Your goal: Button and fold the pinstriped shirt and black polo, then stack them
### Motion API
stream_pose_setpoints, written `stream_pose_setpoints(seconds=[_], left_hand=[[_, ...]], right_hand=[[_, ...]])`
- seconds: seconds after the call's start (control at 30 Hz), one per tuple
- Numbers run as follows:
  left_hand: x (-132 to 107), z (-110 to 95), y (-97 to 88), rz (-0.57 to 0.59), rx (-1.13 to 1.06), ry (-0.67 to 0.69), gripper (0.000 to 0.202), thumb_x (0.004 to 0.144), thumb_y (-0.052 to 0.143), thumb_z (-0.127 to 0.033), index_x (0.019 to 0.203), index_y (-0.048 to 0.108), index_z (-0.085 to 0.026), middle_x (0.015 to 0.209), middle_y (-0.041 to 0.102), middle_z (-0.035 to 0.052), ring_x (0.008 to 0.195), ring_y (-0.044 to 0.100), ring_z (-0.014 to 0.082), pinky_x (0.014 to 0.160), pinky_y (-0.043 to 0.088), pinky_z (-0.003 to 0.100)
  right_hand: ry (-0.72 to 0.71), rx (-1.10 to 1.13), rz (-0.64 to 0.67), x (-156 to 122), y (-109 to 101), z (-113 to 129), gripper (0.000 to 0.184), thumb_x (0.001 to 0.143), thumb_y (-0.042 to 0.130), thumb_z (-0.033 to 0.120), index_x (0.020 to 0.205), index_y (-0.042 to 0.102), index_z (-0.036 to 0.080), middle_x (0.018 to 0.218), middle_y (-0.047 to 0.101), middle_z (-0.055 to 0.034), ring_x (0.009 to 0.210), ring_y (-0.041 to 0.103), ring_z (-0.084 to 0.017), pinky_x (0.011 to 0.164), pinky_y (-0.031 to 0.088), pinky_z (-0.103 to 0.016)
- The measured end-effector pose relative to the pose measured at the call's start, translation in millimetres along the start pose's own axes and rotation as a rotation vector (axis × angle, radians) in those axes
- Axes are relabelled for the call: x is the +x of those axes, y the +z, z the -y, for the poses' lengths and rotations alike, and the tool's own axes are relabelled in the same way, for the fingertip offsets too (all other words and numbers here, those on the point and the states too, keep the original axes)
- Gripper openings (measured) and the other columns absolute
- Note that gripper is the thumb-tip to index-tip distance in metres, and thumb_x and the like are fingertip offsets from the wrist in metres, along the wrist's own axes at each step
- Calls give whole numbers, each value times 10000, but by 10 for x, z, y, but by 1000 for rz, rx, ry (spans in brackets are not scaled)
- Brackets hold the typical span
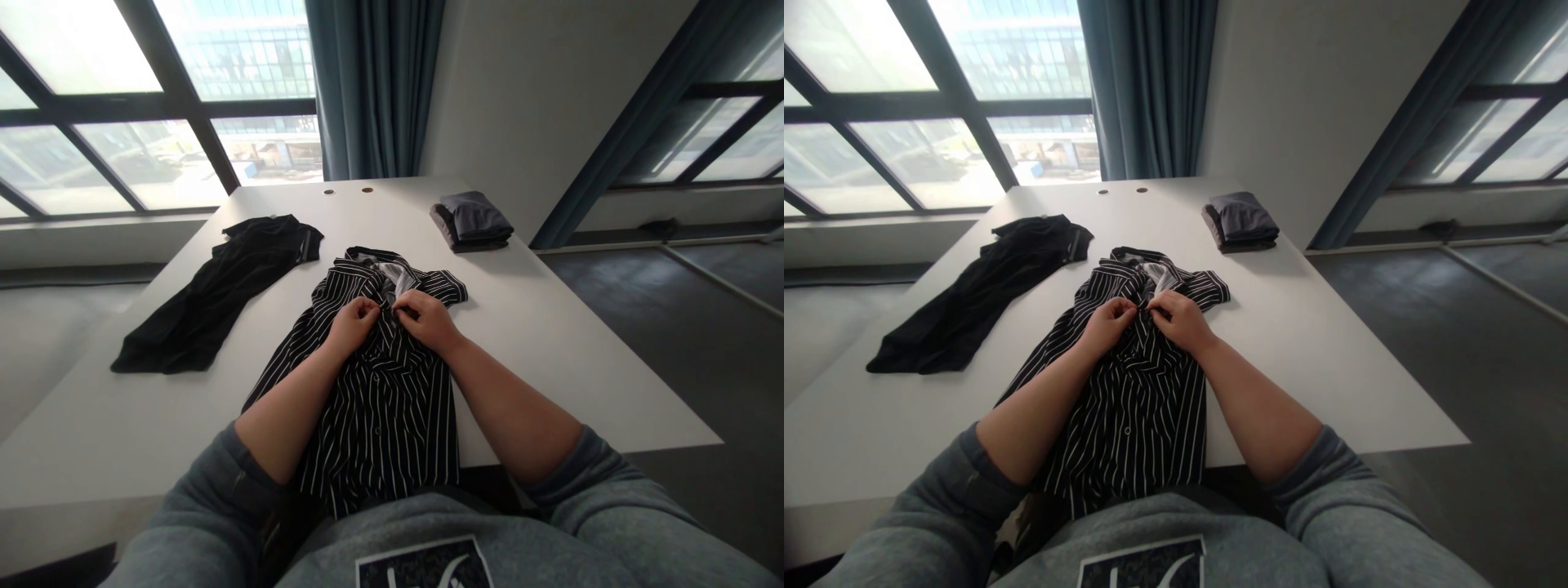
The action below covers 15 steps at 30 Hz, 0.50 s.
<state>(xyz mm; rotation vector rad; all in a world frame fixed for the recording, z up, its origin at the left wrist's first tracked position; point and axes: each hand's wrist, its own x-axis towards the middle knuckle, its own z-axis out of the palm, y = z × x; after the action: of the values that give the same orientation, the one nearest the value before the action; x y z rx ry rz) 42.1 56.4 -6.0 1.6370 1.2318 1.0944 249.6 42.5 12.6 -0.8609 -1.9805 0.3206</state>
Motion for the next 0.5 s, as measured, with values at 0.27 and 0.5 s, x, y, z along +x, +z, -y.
stream_pose_setpoints(seconds=[0.27, 0.5], left_hand=[[-8, -43, 3, 54, -26, 8, 141, 851, 702, -318, 900, 728, -189, 808, 716, 13, 748, 624, 165, 734, 469, 289], [-34, -68, 4, 122, -56, 9, 215, 867, 685, -374, 932, 718, -172, 850, 725, 24, 778, 628, 164, 751, 480, 287]], right_hand=[[59, 43, 118, -32, 33, -17, 150, 898, 611, 148, 969, 718, 225, 923, 735, -26, 788, 668, -183, 756, 537, -316], [137, 28, 71, -51, 85, -52, 72, 904, 654, 196, 930, 721, 200, 848, 715, -18, 683, 604, -154, 711, 497, -294]])
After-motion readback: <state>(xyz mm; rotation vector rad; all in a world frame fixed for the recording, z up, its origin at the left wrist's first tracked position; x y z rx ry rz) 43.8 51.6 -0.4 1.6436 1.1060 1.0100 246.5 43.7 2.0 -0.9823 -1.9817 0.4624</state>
